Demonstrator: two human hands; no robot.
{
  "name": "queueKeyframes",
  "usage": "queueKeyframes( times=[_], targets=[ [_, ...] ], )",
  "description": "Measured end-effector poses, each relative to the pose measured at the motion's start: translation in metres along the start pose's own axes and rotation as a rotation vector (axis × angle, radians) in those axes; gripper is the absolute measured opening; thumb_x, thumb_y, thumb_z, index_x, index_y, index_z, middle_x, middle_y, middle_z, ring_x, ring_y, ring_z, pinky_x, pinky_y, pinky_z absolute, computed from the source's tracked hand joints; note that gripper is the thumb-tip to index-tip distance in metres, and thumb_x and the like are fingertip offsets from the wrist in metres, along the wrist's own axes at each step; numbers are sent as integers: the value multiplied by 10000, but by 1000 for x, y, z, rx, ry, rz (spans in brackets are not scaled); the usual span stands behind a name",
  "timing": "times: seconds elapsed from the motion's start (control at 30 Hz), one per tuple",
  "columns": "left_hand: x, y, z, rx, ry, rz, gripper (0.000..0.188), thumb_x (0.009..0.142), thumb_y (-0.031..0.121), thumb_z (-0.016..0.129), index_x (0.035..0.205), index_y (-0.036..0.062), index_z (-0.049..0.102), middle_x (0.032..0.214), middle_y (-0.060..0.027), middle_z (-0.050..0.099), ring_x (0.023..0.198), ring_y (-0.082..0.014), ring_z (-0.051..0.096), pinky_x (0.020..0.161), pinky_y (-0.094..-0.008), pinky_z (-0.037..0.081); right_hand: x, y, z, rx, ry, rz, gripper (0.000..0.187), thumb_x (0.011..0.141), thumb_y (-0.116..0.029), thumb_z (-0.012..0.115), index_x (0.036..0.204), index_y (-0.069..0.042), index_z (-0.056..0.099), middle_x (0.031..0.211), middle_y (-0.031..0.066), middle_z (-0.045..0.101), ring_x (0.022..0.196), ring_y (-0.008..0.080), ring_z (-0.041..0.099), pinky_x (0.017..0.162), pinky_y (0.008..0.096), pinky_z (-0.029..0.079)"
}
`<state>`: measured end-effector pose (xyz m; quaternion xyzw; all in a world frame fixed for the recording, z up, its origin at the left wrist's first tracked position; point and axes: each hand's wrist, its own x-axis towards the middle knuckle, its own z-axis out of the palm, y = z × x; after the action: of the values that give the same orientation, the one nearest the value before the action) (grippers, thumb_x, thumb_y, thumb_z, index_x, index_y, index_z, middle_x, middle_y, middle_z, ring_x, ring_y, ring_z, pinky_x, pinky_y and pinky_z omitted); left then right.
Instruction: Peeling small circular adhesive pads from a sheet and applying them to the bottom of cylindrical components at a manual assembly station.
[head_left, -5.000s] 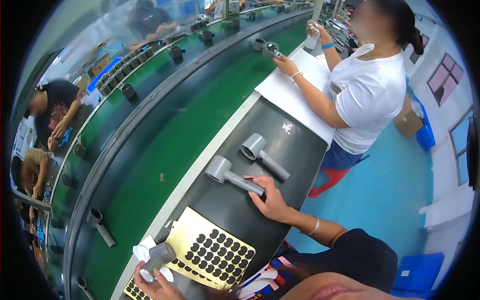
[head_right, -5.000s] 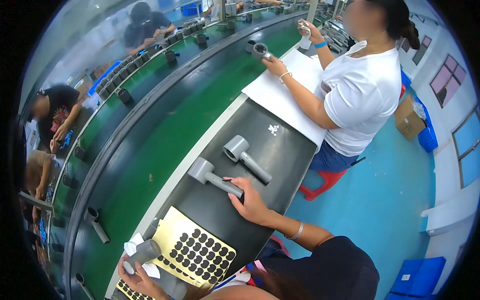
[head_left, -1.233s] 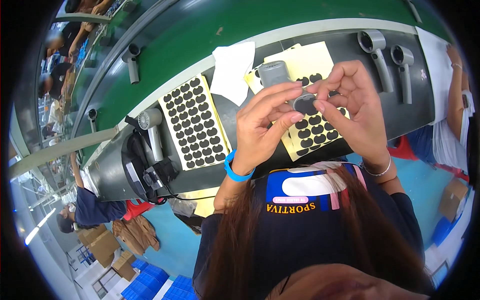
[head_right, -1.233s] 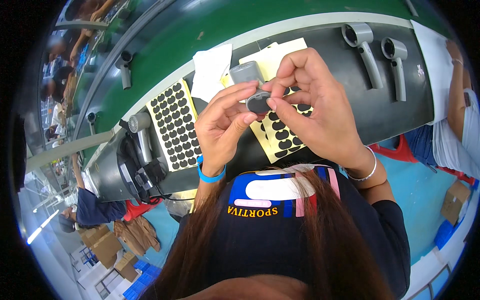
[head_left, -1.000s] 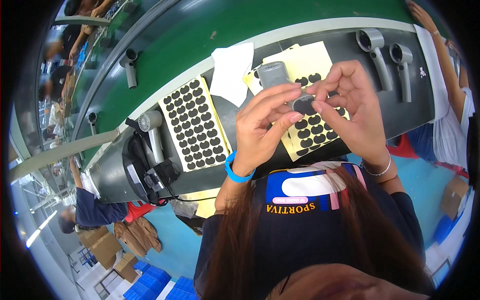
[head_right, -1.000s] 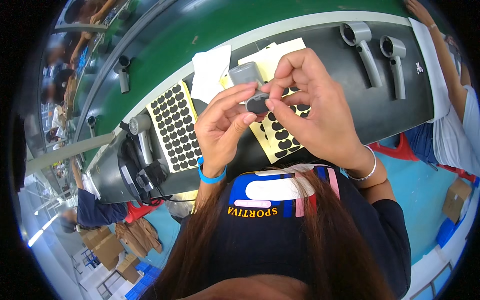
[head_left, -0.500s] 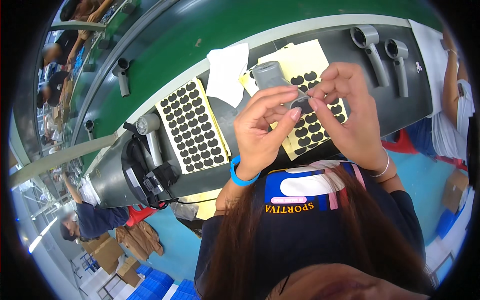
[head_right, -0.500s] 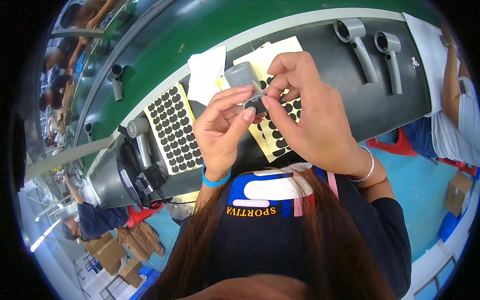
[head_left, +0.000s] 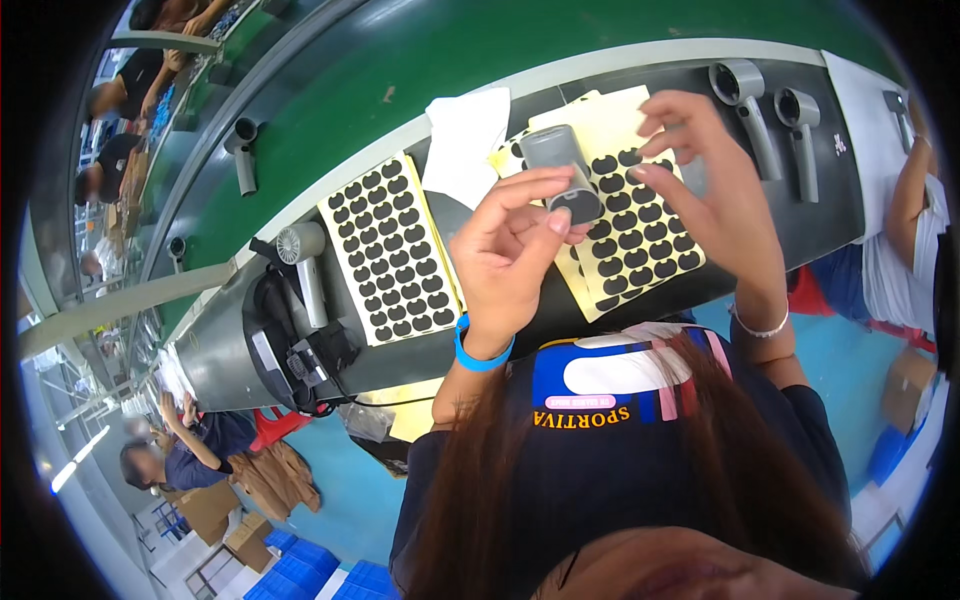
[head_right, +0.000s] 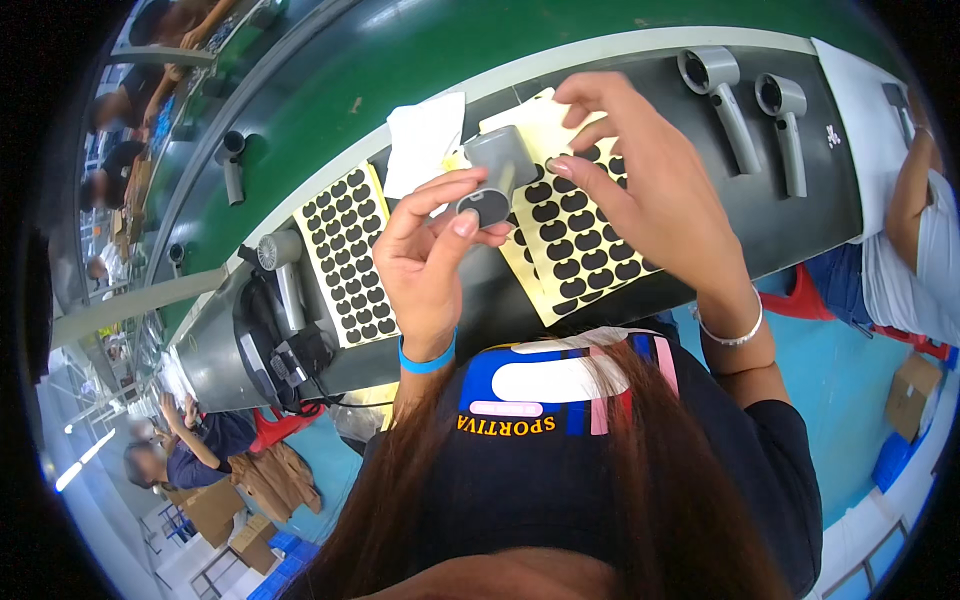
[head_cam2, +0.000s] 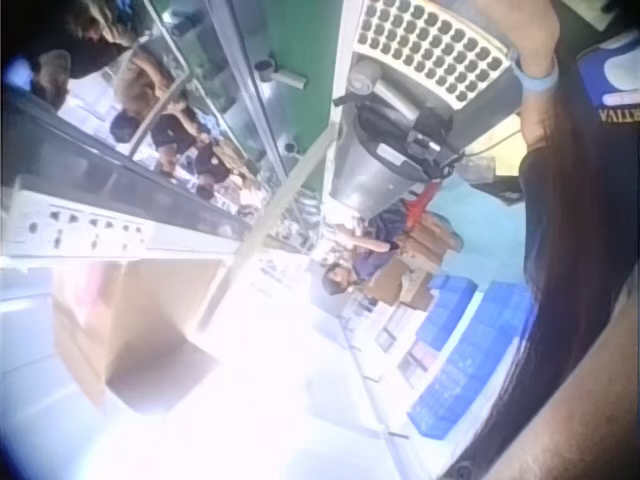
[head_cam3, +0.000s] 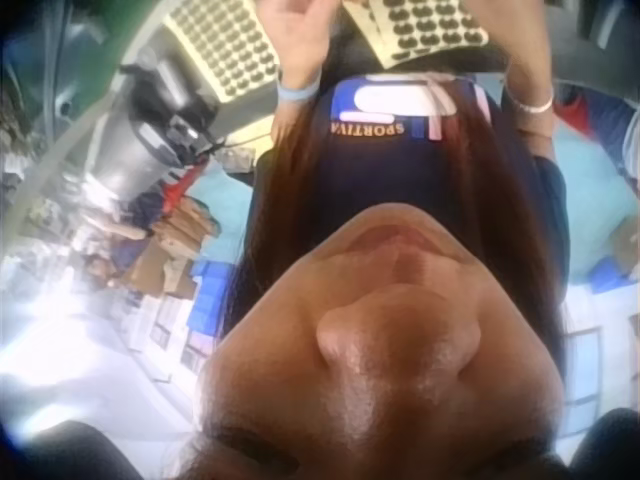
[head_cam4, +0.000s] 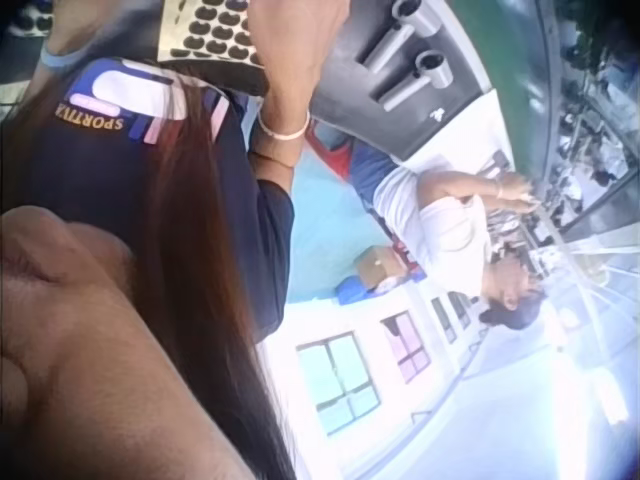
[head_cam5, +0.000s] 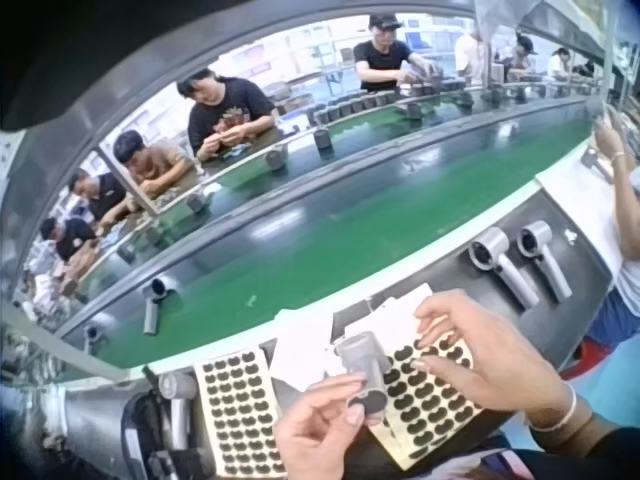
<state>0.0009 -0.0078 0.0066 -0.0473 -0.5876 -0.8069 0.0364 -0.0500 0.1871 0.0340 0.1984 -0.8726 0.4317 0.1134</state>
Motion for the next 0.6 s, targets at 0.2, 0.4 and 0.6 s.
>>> queueKeyframes(
  times=[0.2, 0.4, 0.6],
  targets=[
    [5, 4, -9, -83, 50, -27, 231, 849, -64, 615, 1064, -29, 539, 1182, -176, 601, 751, -115, 646, 655, -230, 545, 8, 4, 55, 345, -348, -113, 480, 720, 132, 553, 1169, -39, 562, 1180, 109, 592, 882, 234, 631, 682, 294, 498],
    [18, -4, -29, 160, 152, 77, 309, 728, -91, 733, 954, 23, 557, 1057, -88, 617, 805, -59, 588, 571, -162, 423, 35, 0, 81, 191, -384, -282, 455, 723, 100, 536, 1160, -26, 558, 1163, 144, 582, 1057, 345, 586, 870, 373, 484],
    [6, -3, -52, -90, 405, 165, 195, 853, -40, 607, 1037, 10, 564, 1230, -129, 570, 660, -51, 557, 575, -191, 443, 136, 83, 126, -442, -182, -619, 478, 758, 67, 507, 1210, -87, 520, 1289, 101, 504, 1023, 328, 573, 865, 388, 477]
  ],
)
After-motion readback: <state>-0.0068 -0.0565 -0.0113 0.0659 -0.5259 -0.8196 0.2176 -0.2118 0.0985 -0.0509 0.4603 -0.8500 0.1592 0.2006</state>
